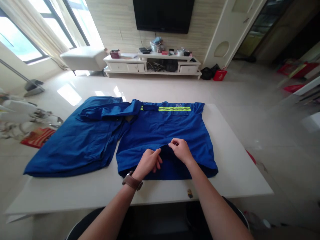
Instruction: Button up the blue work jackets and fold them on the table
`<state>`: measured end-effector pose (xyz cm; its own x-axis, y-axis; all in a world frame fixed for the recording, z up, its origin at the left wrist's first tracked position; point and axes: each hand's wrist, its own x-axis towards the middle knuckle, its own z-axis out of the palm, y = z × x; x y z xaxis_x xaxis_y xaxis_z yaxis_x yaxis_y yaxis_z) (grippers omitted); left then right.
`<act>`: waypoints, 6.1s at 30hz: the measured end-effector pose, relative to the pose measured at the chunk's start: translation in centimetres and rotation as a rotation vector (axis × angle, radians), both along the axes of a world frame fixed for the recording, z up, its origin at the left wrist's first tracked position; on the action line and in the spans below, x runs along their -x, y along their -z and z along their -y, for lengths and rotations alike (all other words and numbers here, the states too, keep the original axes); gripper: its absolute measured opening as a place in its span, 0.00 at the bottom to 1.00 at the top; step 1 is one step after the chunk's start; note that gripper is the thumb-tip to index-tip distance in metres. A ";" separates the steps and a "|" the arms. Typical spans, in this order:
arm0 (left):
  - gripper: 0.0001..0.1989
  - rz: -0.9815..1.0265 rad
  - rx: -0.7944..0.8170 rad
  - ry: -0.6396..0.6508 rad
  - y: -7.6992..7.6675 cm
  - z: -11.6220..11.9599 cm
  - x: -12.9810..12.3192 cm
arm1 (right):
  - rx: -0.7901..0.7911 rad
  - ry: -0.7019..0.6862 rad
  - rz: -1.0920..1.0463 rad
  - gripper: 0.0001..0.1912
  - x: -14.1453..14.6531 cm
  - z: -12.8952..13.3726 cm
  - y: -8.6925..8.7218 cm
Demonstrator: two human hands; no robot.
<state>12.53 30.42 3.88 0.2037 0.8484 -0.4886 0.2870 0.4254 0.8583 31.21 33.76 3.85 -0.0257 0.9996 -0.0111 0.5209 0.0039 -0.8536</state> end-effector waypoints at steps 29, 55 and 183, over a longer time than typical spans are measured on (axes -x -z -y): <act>0.21 0.437 -0.073 -0.411 0.9 0.6 -0.7 | -0.149 -0.148 0.004 0.11 2.5 2.5 -0.7; 0.12 0.306 -0.315 -0.384 2.0 -0.5 -0.8 | -0.139 -0.112 0.039 0.08 2.6 2.1 0.5; 0.21 -0.879 -0.567 0.621 2.7 4.2 1.7 | 0.288 -0.309 0.823 0.08 -9.5 5.3 0.9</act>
